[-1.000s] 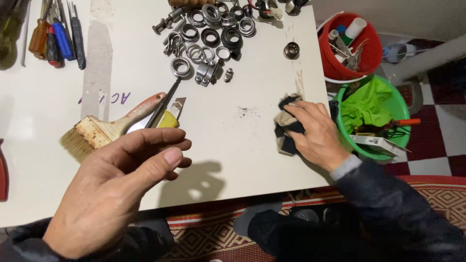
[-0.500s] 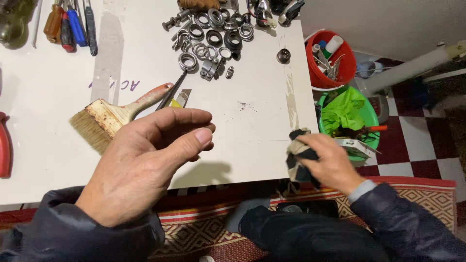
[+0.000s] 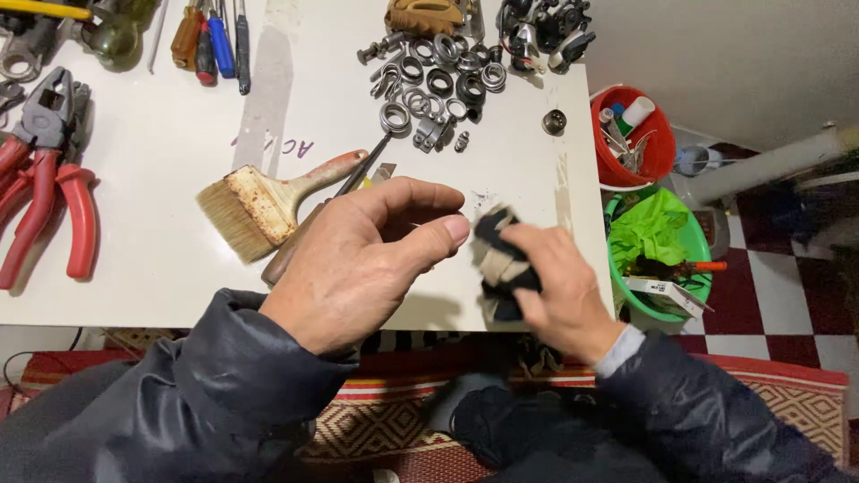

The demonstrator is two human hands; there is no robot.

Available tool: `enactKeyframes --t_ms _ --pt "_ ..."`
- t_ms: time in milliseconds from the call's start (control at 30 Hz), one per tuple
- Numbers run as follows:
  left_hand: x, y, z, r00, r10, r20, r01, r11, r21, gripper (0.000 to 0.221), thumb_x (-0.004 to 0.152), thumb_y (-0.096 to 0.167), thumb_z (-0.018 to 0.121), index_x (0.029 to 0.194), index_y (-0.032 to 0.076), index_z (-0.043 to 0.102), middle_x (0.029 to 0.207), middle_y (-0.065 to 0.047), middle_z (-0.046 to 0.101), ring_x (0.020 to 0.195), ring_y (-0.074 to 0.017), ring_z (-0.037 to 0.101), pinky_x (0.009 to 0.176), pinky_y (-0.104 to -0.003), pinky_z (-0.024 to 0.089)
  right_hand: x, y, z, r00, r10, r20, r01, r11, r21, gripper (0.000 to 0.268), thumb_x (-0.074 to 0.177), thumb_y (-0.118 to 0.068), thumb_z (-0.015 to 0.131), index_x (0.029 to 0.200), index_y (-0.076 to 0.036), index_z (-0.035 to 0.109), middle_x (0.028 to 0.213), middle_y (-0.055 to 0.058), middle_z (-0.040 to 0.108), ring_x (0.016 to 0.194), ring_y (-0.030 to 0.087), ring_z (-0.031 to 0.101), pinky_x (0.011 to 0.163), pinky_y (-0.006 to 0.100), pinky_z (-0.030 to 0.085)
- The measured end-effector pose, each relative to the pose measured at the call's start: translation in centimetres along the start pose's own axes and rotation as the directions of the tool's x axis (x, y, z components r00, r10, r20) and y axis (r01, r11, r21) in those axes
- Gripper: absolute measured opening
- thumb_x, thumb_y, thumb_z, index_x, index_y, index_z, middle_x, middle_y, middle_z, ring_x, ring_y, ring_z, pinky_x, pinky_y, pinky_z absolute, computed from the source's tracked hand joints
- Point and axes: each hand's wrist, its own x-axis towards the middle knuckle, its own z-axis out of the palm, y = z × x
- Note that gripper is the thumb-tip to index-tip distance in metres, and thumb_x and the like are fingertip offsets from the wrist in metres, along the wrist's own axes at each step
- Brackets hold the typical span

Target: Cleaning, sorting, and organizing small bicycle components on a workbench using various tools

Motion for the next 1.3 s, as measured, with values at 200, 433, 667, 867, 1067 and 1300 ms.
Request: enactKeyframes --t_ms 200,433,667,867,1067,1300 --pt "0.1 -0.3 0.1 1.0 0.022 0.02 -0.023 0.999 0.039 0.04 0.079 0.038 0.067 0.113 0.02 0.079 0.104 0.008 0.083 0.092 -0.0027 0.074 0.087 -0.019 0.055 -0.8 -1.4 4.5 0.913 -0.398 0.09 0.366 0.896 0.25 0.049 0.084 0.007 0.039 0.13 0.003 0.056 0.131 0.02 0.061 0.11 0.038 0.059 0.098 0.047 0.051" --pt "-0.4 -1.1 -0.1 0.992 0.122 0.014 -0.122 0.992 -0.04 0.038 0.081 0.036 0.069 0.112 0.016 0.079 0.1 0.005 0.081 0.09 -0.0037 0.071 0.084 -0.02 0.056 1.7 -0.8 3.7 0.989 -0.147 -0.033 0.149 0.986 0.073 0.045 0.08 0.001 0.048 0.123 -0.004 0.061 0.123 0.013 0.068 0.102 0.035 0.058 0.092 0.043 0.047" --pt "-0.7 -0.4 -0.1 0.999 0.045 0.013 -0.045 0.999 0.001 0.039 0.079 0.035 0.07 0.113 0.019 0.079 0.103 0.006 0.083 0.093 -0.0032 0.075 0.09 -0.019 0.056 3.6 -5.9 7.5 0.987 -0.154 0.038 0.13 0.924 0.359 0.015 0.08 -0.017 0.056 0.091 -0.006 0.059 0.087 0.016 0.063 0.077 0.032 0.056 0.063 0.047 0.039" --pt "-1.0 -0.7 -0.4 0.987 0.16 0.011 -0.16 0.987 0.024 0.036 0.081 0.036 0.068 0.111 0.02 0.08 0.104 0.008 0.084 0.093 -0.0025 0.073 0.089 -0.019 0.054 5.0 0.2 6.3 0.977 0.214 -0.01 -0.211 0.971 0.108 0.039 0.085 -0.032 0.053 0.118 -0.014 0.063 0.111 0.006 0.068 0.101 0.03 0.056 0.086 0.045 0.047" --pt "-1.2 -0.4 -0.8 0.999 0.021 0.024 -0.021 1.0 0.008 0.039 0.079 0.039 0.07 0.112 0.02 0.08 0.098 0.008 0.082 0.086 -0.0022 0.069 0.084 -0.019 0.054 3.8 4.8 0.3 0.84 0.529 -0.118 -0.485 0.831 0.273 0.06 0.072 0.004 0.055 0.125 -0.022 0.064 0.11 0.0 0.068 0.095 0.017 0.062 0.085 0.027 0.047" --pt "-0.9 -0.6 -0.6 0.996 0.068 0.057 -0.063 0.995 -0.078 0.04 0.08 0.037 0.07 0.113 0.017 0.078 0.102 0.005 0.081 0.092 -0.0047 0.072 0.087 -0.021 0.057 0.7 9.5 2.9 0.713 0.693 -0.11 -0.682 0.721 0.121 0.056 0.079 -0.006 0.059 0.133 -0.023 0.062 0.125 0.015 0.066 0.117 0.032 0.059 0.101 0.04 0.045"
